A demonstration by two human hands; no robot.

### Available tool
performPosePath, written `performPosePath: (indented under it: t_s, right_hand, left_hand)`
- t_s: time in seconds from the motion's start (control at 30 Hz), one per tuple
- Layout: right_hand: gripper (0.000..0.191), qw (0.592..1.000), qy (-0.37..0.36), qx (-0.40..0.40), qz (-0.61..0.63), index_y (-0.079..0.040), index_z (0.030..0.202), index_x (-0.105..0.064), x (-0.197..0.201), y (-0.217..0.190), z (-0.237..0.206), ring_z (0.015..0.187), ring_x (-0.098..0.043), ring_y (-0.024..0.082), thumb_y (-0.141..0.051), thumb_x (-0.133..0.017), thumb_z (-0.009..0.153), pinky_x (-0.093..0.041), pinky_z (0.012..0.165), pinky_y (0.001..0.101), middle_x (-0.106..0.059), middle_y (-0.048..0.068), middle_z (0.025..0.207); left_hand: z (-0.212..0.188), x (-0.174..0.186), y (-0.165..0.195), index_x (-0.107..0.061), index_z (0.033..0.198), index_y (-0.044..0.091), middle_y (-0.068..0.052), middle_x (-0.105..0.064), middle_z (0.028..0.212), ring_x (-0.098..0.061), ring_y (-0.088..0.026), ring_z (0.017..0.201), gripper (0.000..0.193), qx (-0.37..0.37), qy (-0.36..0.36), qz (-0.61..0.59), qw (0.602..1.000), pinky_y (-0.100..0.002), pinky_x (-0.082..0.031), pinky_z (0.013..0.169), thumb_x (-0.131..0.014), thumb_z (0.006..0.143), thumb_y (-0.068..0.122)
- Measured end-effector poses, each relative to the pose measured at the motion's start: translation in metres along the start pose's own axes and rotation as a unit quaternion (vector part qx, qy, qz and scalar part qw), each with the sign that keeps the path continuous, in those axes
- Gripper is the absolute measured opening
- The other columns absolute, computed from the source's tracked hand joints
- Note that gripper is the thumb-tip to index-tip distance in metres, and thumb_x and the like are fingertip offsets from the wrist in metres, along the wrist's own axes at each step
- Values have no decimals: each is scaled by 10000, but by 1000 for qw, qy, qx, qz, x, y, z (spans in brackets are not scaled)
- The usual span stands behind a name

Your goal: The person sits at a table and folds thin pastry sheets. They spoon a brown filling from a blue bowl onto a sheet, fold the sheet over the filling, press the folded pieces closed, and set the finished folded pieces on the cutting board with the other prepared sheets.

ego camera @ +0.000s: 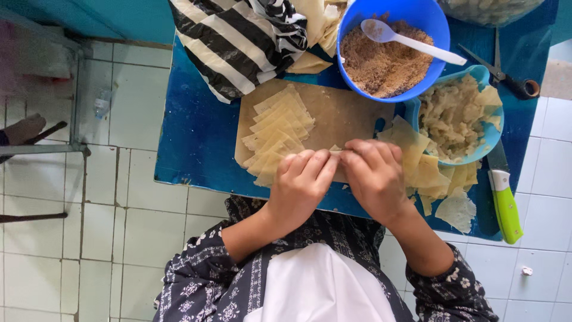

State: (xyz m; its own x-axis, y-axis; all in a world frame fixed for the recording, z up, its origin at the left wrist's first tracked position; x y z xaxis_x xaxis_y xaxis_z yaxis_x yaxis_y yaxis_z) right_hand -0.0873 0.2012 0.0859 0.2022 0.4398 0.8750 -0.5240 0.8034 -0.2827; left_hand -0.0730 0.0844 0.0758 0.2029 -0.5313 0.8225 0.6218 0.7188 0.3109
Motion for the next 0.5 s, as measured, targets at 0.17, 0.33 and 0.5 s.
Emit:
performPosePath:
  t_s: [0.17, 0.33, 0.5]
  right_hand:
    - [261, 980, 8, 86, -180, -50, 1179, -750, 8, -22, 4, 1140, -614, 223, -174, -727, 951, -402, 983, 395, -677, 71, 1266]
    - [259, 964, -23, 126, -234, -48, 1116, -738, 11, -34, 28, 1162, -616, 209, -196, -719, 904, -396, 983, 387, -679, 71, 1288]
    - [287, 982, 104, 71, -138, 5, 1089, -659, 95, -1, 69, 1099, -593, 313, -139, -739, 854, -370, 954, 457, -638, 145, 1199]
  left_hand:
    - [9, -2, -8, -670, 1306, 62, -64, -604, 1292, -568, -234, 1210, 416, 60, -12, 0, 998, -403, -415, 1030, -635, 899, 139]
    - [14, 27, -30, -632, 1394, 79, -77, -610, 1302, -564, -277, 1228, 527, 127, 34, -41, 990, -417, -418, 1040, -652, 868, 48]
    - [15, 83, -61, -623, 1368, 86, -91, -617, 1255, -573, -302, 1182, 428, 158, 105, -16, 982, -459, -428, 1001, -711, 950, 114]
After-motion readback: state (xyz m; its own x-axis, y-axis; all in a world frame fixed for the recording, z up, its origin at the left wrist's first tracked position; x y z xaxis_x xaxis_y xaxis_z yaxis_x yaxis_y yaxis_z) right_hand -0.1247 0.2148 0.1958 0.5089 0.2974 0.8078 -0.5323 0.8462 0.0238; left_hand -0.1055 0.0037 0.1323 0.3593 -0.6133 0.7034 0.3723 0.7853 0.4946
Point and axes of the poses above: each hand's wrist, its own z-axis towards the middle knuckle, its own x-axis out of the back of the hand, y = z × x, the point moved 9 cm from there along z, towards the middle knuckle
